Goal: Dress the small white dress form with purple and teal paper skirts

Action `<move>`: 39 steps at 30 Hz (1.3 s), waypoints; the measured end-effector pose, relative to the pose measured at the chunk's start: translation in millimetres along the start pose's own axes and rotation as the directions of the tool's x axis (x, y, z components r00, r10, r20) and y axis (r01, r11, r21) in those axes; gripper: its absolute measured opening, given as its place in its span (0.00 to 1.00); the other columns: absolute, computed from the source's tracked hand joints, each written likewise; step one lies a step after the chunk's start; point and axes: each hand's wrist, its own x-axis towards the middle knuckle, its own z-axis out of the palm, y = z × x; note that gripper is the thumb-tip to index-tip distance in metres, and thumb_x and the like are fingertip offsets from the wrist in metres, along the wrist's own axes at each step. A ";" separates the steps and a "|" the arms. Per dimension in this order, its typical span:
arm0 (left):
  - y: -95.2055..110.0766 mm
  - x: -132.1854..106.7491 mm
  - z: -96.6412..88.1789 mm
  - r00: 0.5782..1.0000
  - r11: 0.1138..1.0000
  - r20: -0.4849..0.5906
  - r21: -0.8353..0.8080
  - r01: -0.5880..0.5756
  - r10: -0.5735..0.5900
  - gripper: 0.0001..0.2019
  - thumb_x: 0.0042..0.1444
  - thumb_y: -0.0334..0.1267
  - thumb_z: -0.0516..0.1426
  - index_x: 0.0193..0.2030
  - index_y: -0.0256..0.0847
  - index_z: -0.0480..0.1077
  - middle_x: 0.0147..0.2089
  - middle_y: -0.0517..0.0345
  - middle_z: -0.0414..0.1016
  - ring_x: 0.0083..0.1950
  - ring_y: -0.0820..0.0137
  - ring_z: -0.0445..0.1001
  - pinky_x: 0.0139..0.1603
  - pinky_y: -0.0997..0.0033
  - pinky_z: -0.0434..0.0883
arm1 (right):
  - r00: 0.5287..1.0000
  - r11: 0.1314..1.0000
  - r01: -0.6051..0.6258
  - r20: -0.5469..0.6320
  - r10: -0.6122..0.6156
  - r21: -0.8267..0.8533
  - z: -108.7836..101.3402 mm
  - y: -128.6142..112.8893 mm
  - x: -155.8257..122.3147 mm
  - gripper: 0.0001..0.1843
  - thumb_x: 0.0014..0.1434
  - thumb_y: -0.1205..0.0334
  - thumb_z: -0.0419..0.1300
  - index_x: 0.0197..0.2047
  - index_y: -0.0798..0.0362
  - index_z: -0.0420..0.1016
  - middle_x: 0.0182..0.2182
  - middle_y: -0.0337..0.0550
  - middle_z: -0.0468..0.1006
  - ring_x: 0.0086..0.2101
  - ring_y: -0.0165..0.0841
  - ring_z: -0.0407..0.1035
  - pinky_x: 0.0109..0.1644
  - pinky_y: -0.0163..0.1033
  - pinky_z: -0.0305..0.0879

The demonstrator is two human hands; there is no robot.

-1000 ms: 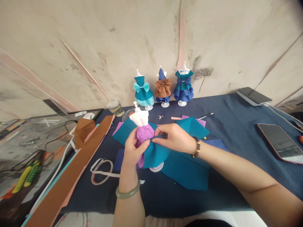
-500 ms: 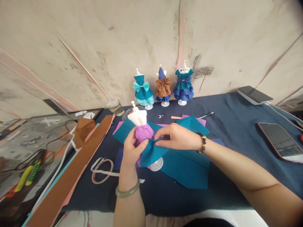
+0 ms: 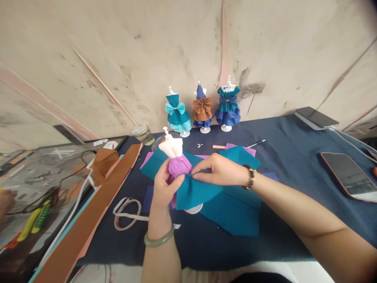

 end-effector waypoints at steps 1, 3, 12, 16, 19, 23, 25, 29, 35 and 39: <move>0.0 0.1 0.1 1.000 1.000 0.002 -0.001 -0.001 0.001 0.24 0.47 0.42 0.66 0.51 0.39 0.71 0.43 0.53 0.79 0.41 0.64 0.78 0.45 0.67 0.75 | 1.000 1.000 -0.001 0.002 0.001 0.029 0.6 0.3 0.1 0.10 0.61 0.63 0.60 0.41 0.53 0.83 0.40 0.40 0.85 0.38 0.33 0.79 0.42 0.34 0.70; -0.3 0.3 0.4 1.000 1.000 -0.005 -0.004 -0.007 0.007 0.25 0.47 0.42 0.67 0.52 0.39 0.70 0.43 0.52 0.80 0.41 0.64 0.78 0.45 0.67 0.75 | 1.000 0.997 0.000 -0.002 0.001 0.081 1.8 0.9 0.5 0.09 0.61 0.62 0.61 0.41 0.53 0.83 0.40 0.40 0.85 0.38 0.33 0.79 0.42 0.34 0.70; -9.3 -1.6 -0.5 1.000 1.000 -0.008 -0.005 -0.030 0.030 0.27 0.48 0.42 0.67 0.55 0.39 0.70 0.47 0.51 0.79 0.45 0.63 0.79 0.47 0.66 0.75 | 0.994 0.995 -0.043 -0.101 0.053 0.094 6.1 2.7 4.1 0.08 0.59 0.60 0.64 0.34 0.56 0.82 0.31 0.39 0.83 0.32 0.30 0.75 0.35 0.32 0.67; -16.7 -1.5 -1.7 0.998 0.999 -0.028 -0.011 -0.051 0.051 0.30 0.47 0.42 0.67 0.58 0.40 0.69 0.51 0.48 0.78 0.50 0.60 0.78 0.53 0.62 0.74 | 0.997 0.991 -0.024 -0.068 0.034 0.132 5.9 3.9 3.3 0.08 0.58 0.61 0.63 0.37 0.55 0.83 0.35 0.40 0.85 0.35 0.32 0.78 0.39 0.34 0.70; -18.8 -1.1 -2.2 0.999 0.999 -0.024 -0.021 -0.046 0.046 0.30 0.47 0.42 0.67 0.58 0.40 0.69 0.51 0.48 0.78 0.51 0.60 0.78 0.54 0.62 0.73 | 0.999 0.984 -0.010 -0.049 0.019 0.176 6.5 5.4 3.0 0.09 0.59 0.61 0.63 0.39 0.54 0.84 0.38 0.41 0.85 0.37 0.33 0.78 0.42 0.35 0.72; -17.1 -0.5 -1.0 0.999 0.999 -0.026 -0.017 -0.048 0.048 0.30 0.47 0.43 0.67 0.57 0.39 0.69 0.51 0.48 0.78 0.50 0.59 0.78 0.53 0.61 0.74 | 0.995 0.983 -0.046 -0.080 0.061 0.177 8.8 5.4 3.8 0.08 0.58 0.61 0.64 0.37 0.55 0.83 0.35 0.40 0.84 0.35 0.32 0.77 0.39 0.34 0.70; -14.1 -0.5 0.1 0.999 0.999 -0.026 -0.011 -0.048 0.048 0.30 0.46 0.43 0.67 0.56 0.38 0.69 0.49 0.48 0.79 0.49 0.59 0.78 0.52 0.61 0.75 | 0.988 0.986 -0.088 -0.116 0.105 0.143 10.2 4.3 4.4 0.08 0.57 0.60 0.65 0.33 0.56 0.81 0.31 0.39 0.83 0.32 0.30 0.75 0.36 0.33 0.67; -5.2 -1.3 1.6 1.000 1.000 -0.007 -0.007 -0.013 0.013 0.29 0.47 0.42 0.67 0.56 0.37 0.69 0.49 0.48 0.79 0.49 0.59 0.78 0.53 0.59 0.74 | 0.977 0.985 -0.137 -0.148 0.151 0.102 12.3 2.2 5.5 0.08 0.56 0.60 0.65 0.30 0.56 0.79 0.27 0.37 0.80 0.29 0.27 0.71 0.33 0.32 0.62; 0.8 -1.9 1.8 0.997 0.999 0.060 -0.034 -0.036 0.038 0.29 0.46 0.44 0.67 0.55 0.39 0.70 0.50 0.47 0.79 0.51 0.58 0.78 0.52 0.60 0.74 | 0.975 0.982 -0.159 -0.141 0.172 0.099 14.2 2.7 6.6 0.08 0.56 0.60 0.65 0.29 0.56 0.77 0.25 0.36 0.77 0.27 0.26 0.67 0.31 0.31 0.59; 1.3 -1.8 3.9 1.000 1.000 0.013 -0.005 -0.027 0.027 0.26 0.45 0.42 0.68 0.52 0.38 0.71 0.44 0.51 0.80 0.43 0.63 0.79 0.46 0.65 0.76 | 0.978 0.984 -0.148 -0.135 0.161 0.100 14.6 1.8 5.9 0.08 0.57 0.61 0.65 0.30 0.56 0.77 0.27 0.37 0.78 0.28 0.26 0.68 0.33 0.31 0.60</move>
